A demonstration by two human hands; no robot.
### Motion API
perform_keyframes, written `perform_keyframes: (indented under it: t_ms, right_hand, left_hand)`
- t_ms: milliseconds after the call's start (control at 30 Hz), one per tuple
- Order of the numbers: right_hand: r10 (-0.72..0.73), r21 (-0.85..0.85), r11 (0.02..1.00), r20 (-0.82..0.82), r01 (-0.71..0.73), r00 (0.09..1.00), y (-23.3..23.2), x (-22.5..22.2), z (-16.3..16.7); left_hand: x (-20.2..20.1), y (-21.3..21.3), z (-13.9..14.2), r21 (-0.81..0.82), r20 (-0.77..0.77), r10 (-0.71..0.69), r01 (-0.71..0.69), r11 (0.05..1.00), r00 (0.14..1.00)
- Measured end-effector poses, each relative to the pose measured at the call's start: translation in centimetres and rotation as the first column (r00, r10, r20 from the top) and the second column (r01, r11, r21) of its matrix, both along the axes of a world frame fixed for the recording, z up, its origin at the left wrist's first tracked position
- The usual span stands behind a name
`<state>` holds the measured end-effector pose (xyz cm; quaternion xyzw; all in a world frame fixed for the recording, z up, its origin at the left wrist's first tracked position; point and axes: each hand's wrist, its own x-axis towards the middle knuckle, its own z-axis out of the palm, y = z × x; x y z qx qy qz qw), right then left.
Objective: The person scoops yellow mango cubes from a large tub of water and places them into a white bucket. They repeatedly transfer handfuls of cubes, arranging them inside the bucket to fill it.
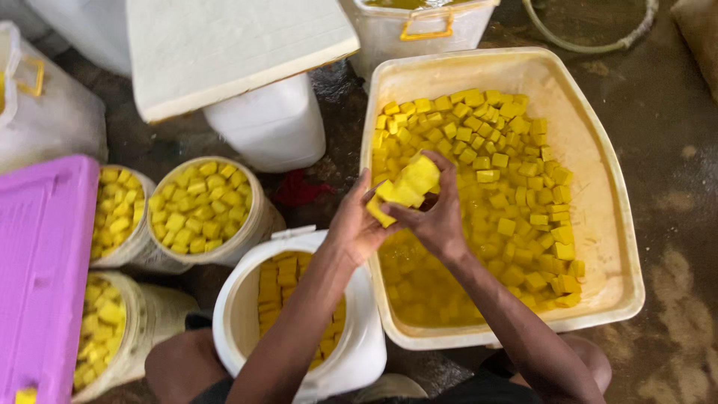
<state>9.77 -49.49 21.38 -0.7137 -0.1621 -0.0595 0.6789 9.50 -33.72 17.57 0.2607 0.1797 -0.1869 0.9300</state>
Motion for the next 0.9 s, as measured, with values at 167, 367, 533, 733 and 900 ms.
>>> perform_keyframes:
  t_ms: [167, 367, 533, 733, 900]
  right_hand:
    - [0.129, -0.261, 0.961, 0.137, -0.090, 0.982, 3.5, -5.1, 3.3]
    - [0.188, -0.284, 0.942, 0.003, -0.180, 0.982, 5.7, -8.1, 3.5]
    - [0.284, -0.237, 0.921, -0.138, -0.310, 0.949, 6.2, -8.8, 4.0]
    - [0.170, -0.327, 0.928, -0.050, -0.177, 0.984, 7.5, -10.2, 4.8]
    - [0.292, -0.481, 0.875, 0.418, -0.064, 0.860, 8.6, -11.4, 4.9]
  left_hand:
    - [-6.2, 1.9, 1.4, -0.225, 0.167, 0.118, -0.079, 0.971, 0.979]
    - [-10.7, 4.4, -0.1, -0.285, 0.097, 0.198, -0.164, 0.945, 0.975]
    - [-13.1, 6.1, -0.2, -0.281, 0.059, 0.206, -0.181, 0.942, 0.977]
    - [-14.8, 7.2, -0.2, -0.290, 0.056, 0.181, -0.158, 0.944, 0.982]
    - [-15.4, 7.5, 0.3, -0.352, 0.082, 0.220, -0.179, 0.919, 0.972]
